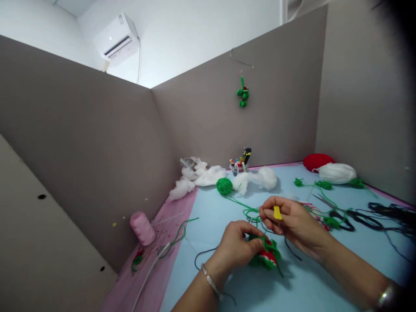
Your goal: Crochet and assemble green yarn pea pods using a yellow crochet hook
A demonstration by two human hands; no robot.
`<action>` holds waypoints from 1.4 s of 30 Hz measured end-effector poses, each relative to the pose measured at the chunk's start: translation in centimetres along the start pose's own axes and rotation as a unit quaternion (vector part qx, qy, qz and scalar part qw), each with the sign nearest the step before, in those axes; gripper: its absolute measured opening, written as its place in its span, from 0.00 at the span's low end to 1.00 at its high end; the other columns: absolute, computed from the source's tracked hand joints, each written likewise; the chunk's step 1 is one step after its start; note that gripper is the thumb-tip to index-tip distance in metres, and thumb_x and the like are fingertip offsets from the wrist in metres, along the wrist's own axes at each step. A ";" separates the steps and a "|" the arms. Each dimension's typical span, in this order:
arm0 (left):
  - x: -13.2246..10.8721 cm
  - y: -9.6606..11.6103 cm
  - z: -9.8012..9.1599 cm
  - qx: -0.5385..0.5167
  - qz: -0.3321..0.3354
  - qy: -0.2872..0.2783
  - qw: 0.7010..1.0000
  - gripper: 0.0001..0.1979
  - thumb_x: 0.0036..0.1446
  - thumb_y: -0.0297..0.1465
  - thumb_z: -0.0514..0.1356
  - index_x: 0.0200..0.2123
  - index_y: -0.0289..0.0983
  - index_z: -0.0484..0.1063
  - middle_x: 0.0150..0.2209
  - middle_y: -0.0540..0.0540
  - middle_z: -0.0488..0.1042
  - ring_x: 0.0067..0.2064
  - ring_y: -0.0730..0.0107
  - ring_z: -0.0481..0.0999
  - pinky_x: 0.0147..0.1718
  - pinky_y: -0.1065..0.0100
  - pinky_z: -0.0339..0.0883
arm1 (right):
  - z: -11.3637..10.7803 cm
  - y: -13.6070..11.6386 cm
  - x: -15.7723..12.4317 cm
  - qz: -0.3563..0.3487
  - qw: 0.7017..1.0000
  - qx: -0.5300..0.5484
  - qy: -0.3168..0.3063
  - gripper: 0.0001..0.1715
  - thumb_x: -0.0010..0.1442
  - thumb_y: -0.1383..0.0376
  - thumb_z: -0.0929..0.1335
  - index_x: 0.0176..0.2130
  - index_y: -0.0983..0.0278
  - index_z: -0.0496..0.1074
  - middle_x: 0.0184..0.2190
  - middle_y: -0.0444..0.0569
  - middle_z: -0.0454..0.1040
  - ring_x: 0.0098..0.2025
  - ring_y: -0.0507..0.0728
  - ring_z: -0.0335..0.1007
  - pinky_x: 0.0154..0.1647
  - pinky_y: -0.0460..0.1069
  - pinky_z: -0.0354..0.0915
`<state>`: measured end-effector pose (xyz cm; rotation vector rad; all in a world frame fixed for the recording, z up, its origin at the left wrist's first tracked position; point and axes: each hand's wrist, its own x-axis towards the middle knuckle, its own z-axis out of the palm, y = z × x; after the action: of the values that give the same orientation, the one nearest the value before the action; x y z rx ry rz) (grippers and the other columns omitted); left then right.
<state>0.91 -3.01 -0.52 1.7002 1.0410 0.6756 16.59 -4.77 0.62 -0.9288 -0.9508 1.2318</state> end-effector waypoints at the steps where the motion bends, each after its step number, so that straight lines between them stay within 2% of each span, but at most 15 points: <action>1: 0.0 -0.1 0.0 -0.006 0.002 -0.003 1.000 0.08 0.43 0.26 0.61 0.29 0.33 0.79 0.30 0.44 0.76 0.32 0.68 0.68 0.34 0.68 0.63 | 0.0 0.0 0.0 -0.001 1.000 -0.003 0.003 0.20 0.40 0.58 0.77 0.26 0.65 0.68 0.21 0.44 0.72 0.18 0.47 0.63 0.15 0.41 0.53; 7: -0.1 0.0 -0.5 -0.028 0.035 -0.016 0.999 0.05 0.42 0.29 0.64 0.25 0.35 0.77 0.28 0.45 0.75 0.34 0.65 0.70 0.37 0.67 0.63 | -0.1 -0.3 0.0 -0.006 1.000 -0.024 0.016 0.19 0.38 0.59 0.78 0.25 0.65 0.69 0.21 0.46 0.73 0.18 0.47 0.62 0.14 0.42 0.51; 17: -0.5 0.8 -1.0 0.037 0.060 -0.017 0.997 0.03 0.43 0.26 0.61 0.24 0.35 0.75 0.27 0.48 0.72 0.34 0.68 0.68 0.36 0.69 0.60 | -0.3 0.2 0.1 0.010 0.999 -0.016 0.033 0.19 0.39 0.58 0.78 0.25 0.63 0.69 0.21 0.44 0.73 0.18 0.47 0.63 0.18 0.42 0.58; 22: -0.3 0.8 -0.8 -0.124 -0.001 -0.020 0.992 0.10 0.43 0.26 0.60 0.32 0.33 0.75 0.27 0.49 0.70 0.29 0.74 0.66 0.31 0.71 0.59 | -0.4 0.0 0.2 -0.008 1.000 -0.023 0.009 0.19 0.41 0.57 0.77 0.26 0.64 0.69 0.22 0.44 0.70 0.19 0.47 0.61 0.15 0.42 0.51; 24: -0.3 1.0 -0.7 -0.169 -0.004 -0.020 0.985 0.10 0.43 0.29 0.62 0.31 0.33 0.75 0.27 0.49 0.70 0.29 0.74 0.66 0.32 0.71 0.59 | -0.1 0.0 0.1 -0.014 1.000 -0.023 -0.002 0.18 0.42 0.57 0.76 0.27 0.64 0.69 0.21 0.43 0.70 0.19 0.46 0.59 0.16 0.41 0.50; 28: -0.4 1.3 -0.8 -0.178 -0.034 -0.015 0.983 0.14 0.39 0.39 0.66 0.22 0.33 0.72 0.21 0.49 0.68 0.24 0.76 0.63 0.27 0.70 0.57 | 0.5 0.2 -0.2 -0.024 0.999 -0.028 -0.021 0.18 0.41 0.56 0.76 0.26 0.64 0.69 0.22 0.44 0.70 0.19 0.47 0.59 0.17 0.43 0.52; 31: -0.6 1.2 -0.8 -0.166 -0.060 -0.048 0.983 0.18 0.35 0.43 0.67 0.20 0.34 0.70 0.17 0.52 0.65 0.20 0.77 0.60 0.23 0.70 0.53 | 0.8 0.2 -0.4 -0.021 0.999 -0.045 -0.016 0.18 0.40 0.56 0.76 0.24 0.64 0.69 0.18 0.42 0.68 0.16 0.47 0.56 0.14 0.42 0.48; 33: -0.6 1.2 -0.7 -0.159 -0.062 -0.062 0.983 0.18 0.34 0.44 0.67 0.20 0.34 0.70 0.17 0.51 0.65 0.20 0.77 0.60 0.23 0.70 0.53 | 0.8 0.2 -0.5 -0.015 0.998 -0.058 0.000 0.18 0.38 0.59 0.77 0.23 0.64 0.68 0.15 0.41 0.67 0.14 0.46 0.56 0.13 0.42 0.47; 36: -0.7 1.2 -0.4 -0.147 -0.056 -0.063 0.986 0.17 0.34 0.43 0.67 0.20 0.33 0.71 0.19 0.50 0.67 0.23 0.76 0.61 0.26 0.69 0.54 | 0.6 -0.1 -0.4 -0.009 0.997 -0.075 0.019 0.19 0.35 0.61 0.78 0.22 0.64 0.68 0.16 0.41 0.69 0.14 0.46 0.58 0.14 0.43 0.53; 38: -0.7 1.1 -0.3 -0.146 -0.053 -0.063 0.986 0.17 0.34 0.41 0.67 0.20 0.33 0.72 0.21 0.49 0.68 0.25 0.75 0.62 0.28 0.69 0.54 | 0.5 -0.2 -0.3 -0.010 0.996 -0.084 0.027 0.19 0.34 0.60 0.78 0.21 0.64 0.68 0.16 0.41 0.70 0.14 0.46 0.58 0.15 0.43 0.55; 42: -0.6 1.1 -0.3 -0.192 -0.071 -0.060 0.977 0.16 0.33 0.41 0.68 0.20 0.33 0.72 0.22 0.49 0.69 0.27 0.74 0.63 0.33 0.69 0.56 | 0.2 0.1 0.2 -0.015 0.994 -0.104 0.028 0.20 0.38 0.55 0.76 0.25 0.64 0.68 0.14 0.40 0.67 0.14 0.47 0.58 0.13 0.43 0.51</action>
<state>0.78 -3.55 0.63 1.3023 0.8720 0.6275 16.40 -4.58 0.63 -1.1035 -1.0571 1.0903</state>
